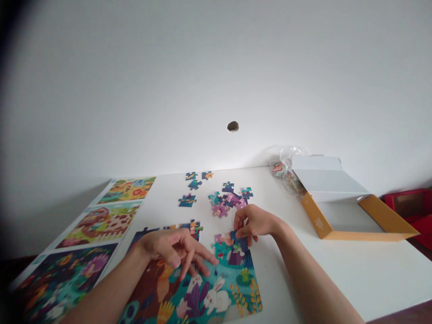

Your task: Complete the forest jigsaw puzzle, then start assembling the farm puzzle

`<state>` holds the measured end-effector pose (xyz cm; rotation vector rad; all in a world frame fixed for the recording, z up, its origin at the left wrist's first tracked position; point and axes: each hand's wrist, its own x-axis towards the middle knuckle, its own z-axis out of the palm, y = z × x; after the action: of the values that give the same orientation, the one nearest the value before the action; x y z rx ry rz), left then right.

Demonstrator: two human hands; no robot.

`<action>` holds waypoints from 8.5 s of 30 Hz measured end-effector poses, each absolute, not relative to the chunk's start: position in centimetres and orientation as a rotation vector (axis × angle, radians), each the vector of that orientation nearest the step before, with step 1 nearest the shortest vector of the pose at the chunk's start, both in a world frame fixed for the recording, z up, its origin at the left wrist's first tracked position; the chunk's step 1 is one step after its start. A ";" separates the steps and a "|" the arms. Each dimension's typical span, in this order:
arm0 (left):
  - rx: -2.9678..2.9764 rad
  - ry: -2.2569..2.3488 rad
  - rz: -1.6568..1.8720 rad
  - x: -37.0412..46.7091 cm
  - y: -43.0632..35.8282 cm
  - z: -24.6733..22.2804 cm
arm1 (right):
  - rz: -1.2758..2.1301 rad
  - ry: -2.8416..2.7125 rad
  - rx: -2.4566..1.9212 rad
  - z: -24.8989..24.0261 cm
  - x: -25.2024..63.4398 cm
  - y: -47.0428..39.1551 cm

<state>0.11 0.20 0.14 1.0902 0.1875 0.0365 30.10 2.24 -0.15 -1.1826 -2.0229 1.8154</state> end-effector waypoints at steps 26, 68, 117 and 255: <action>1.279 0.438 0.735 0.0 1.1 0.2 | 0.693 -1.920 -1.448 -2.1 30.1 4.3; 1.959 2.464 0.569 -1.6 4.8 -2.6 | 0.325 -1.822 -1.447 -4.0 28.3 4.8; 2.149 0.813 0.991 2.2 0.8 -1.0 | 1.232 -1.889 -1.000 -1.5 23.8 0.5; 2.076 2.126 0.626 -0.7 2.7 -2.4 | 0.518 -1.738 -1.508 -3.8 28.9 5.6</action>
<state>-0.71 2.69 -2.39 2.0759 2.1256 0.6260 28.91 5.65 -3.79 -1.5085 -1.7384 0.5175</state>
